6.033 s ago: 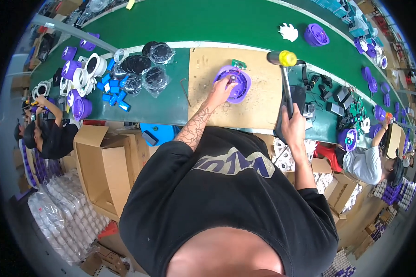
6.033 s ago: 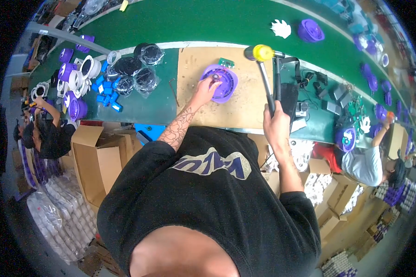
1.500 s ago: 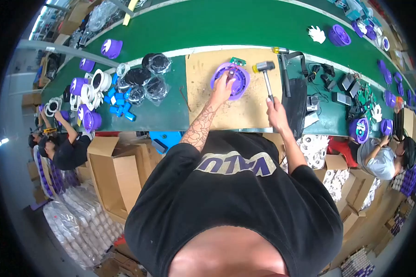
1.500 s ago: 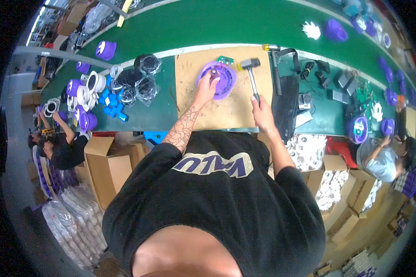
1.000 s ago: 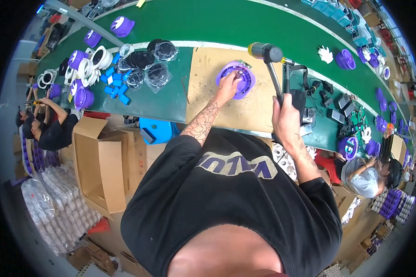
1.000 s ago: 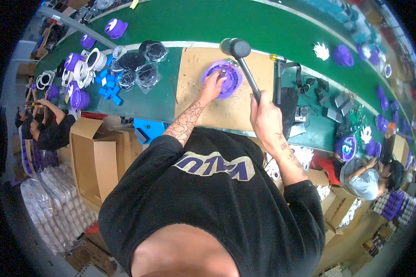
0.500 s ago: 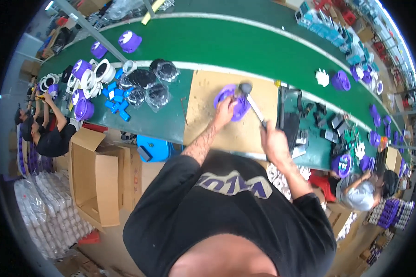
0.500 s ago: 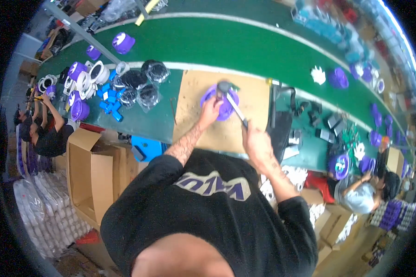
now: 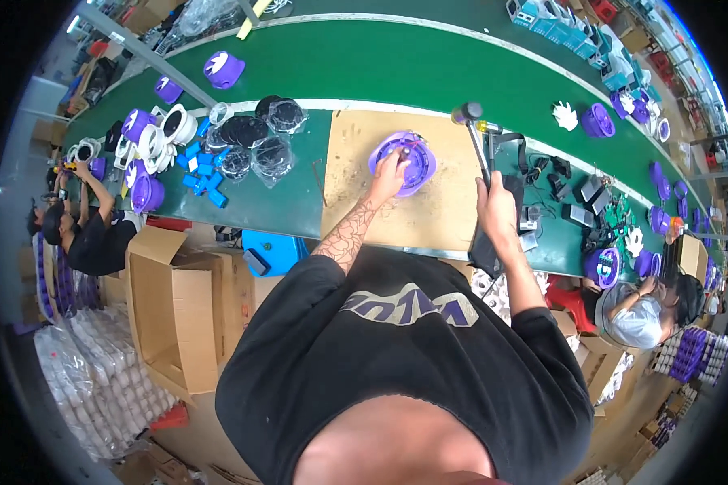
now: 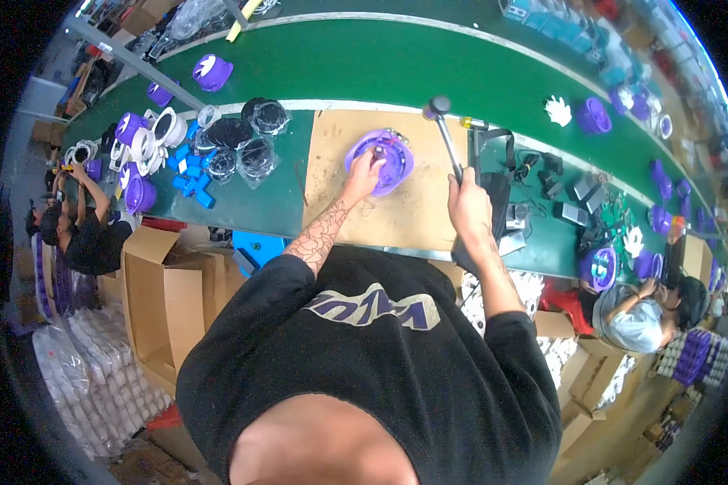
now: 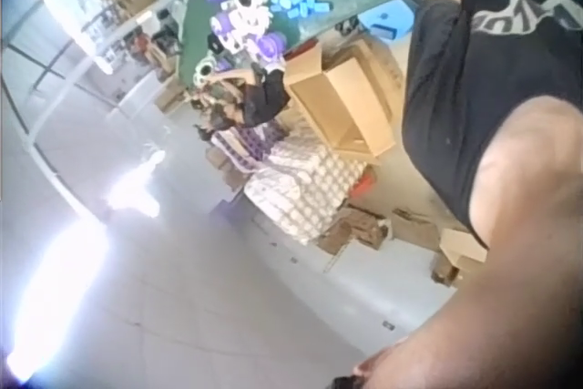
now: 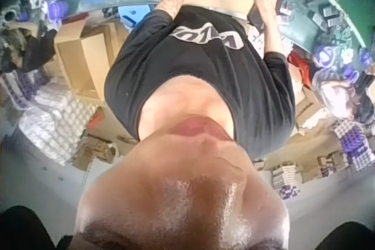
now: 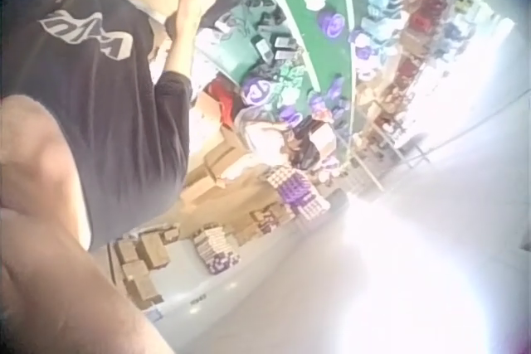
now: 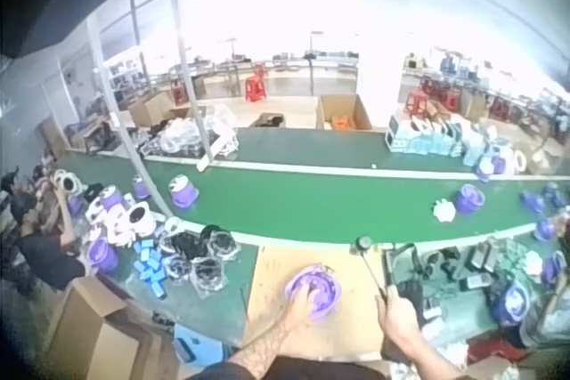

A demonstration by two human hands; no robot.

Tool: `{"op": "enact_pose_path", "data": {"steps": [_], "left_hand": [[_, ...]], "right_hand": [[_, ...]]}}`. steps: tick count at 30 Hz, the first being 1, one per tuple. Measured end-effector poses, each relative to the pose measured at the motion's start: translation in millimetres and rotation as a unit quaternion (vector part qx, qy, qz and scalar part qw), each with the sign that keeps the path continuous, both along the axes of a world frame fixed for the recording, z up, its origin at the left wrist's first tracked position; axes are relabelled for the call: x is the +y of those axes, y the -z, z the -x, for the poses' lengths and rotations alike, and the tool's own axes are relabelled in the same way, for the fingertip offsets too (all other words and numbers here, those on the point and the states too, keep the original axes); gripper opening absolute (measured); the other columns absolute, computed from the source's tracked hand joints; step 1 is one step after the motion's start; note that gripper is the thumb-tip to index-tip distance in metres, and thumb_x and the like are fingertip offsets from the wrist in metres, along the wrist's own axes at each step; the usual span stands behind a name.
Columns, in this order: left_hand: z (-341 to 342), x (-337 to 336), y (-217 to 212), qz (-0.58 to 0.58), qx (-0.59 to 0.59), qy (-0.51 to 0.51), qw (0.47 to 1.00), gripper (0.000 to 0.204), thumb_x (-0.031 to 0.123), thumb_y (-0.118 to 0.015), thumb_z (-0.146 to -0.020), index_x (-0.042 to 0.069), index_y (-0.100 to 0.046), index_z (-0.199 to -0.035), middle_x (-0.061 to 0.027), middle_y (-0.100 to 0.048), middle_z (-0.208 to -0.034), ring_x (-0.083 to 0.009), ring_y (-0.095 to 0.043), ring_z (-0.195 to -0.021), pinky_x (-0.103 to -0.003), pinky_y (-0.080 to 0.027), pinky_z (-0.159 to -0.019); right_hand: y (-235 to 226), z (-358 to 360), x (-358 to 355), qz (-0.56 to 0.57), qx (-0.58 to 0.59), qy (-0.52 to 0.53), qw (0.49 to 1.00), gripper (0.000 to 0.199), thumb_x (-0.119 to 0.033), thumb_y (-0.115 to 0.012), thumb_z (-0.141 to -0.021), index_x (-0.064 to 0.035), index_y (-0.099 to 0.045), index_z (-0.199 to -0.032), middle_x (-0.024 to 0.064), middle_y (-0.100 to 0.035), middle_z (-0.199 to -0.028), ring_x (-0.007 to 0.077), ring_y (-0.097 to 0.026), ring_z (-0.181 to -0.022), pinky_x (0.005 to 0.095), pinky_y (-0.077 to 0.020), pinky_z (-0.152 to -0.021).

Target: The person assembles small white plastic fans into purple plastic housings using a hammer and a screwdriver.

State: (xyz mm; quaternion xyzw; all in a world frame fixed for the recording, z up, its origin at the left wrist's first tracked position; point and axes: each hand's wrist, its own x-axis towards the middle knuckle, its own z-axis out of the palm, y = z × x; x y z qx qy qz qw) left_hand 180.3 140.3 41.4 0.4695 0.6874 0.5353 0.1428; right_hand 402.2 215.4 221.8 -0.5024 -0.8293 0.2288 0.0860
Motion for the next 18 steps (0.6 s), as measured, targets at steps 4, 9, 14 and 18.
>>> {"op": "enact_pose_path", "data": {"steps": [4,9,14,18], "left_hand": [[22,8,-11,-0.05,-0.144,-0.014,0.988,0.018,0.006,-0.063,-0.088,-0.001,-0.056,-0.103,-0.0144,-0.064,-0.086,-0.0215,-0.064,-0.077,-0.033,-0.049,-0.07],[56,-13,-63,-0.116,-0.282,-0.141,0.942,0.015,0.005,-0.061,-0.091,0.0,-0.055,-0.104,-0.0033,-0.062,-0.085,-0.0089,-0.058,-0.071,-0.024,-0.047,-0.065],[121,-76,12,0.09,-0.34,-0.253,0.901,0.024,0.009,-0.067,-0.087,-0.001,-0.056,-0.105,-0.0059,-0.065,-0.077,-0.0115,-0.06,-0.064,-0.027,-0.049,-0.061],[95,-83,20,0.228,-0.198,-0.233,0.925,0.033,0.012,-0.071,-0.083,-0.001,-0.056,-0.11,-0.0101,-0.069,-0.086,-0.0187,-0.065,-0.073,-0.033,-0.052,-0.068]], "right_hand": [[97,-18,11,0.038,-0.073,0.077,0.994,0.027,-0.028,-0.051,-0.095,-0.0016,-0.049,-0.101,0.0286,-0.065,-0.087,0.049,-0.064,-0.08,0.0554,-0.0506,-0.072],[173,-25,-3,0.028,-0.092,0.122,0.988,0.039,-0.026,-0.056,-0.091,-0.0006,-0.048,-0.12,0.0274,-0.059,-0.109,0.0449,-0.06,-0.1,0.0512,-0.0483,-0.085],[126,60,-39,-0.114,0.031,-0.092,0.989,0.065,-0.034,-0.067,-0.084,-0.008,-0.041,-0.138,0.0237,-0.046,-0.132,0.0393,-0.038,-0.13,0.056,-0.0362,-0.1],[140,102,-37,-0.112,-0.025,-0.158,0.981,0.069,-0.033,-0.071,-0.081,-0.0066,-0.042,-0.137,0.02,-0.045,-0.135,0.0352,-0.025,-0.141,0.06,-0.029,-0.105]]}}
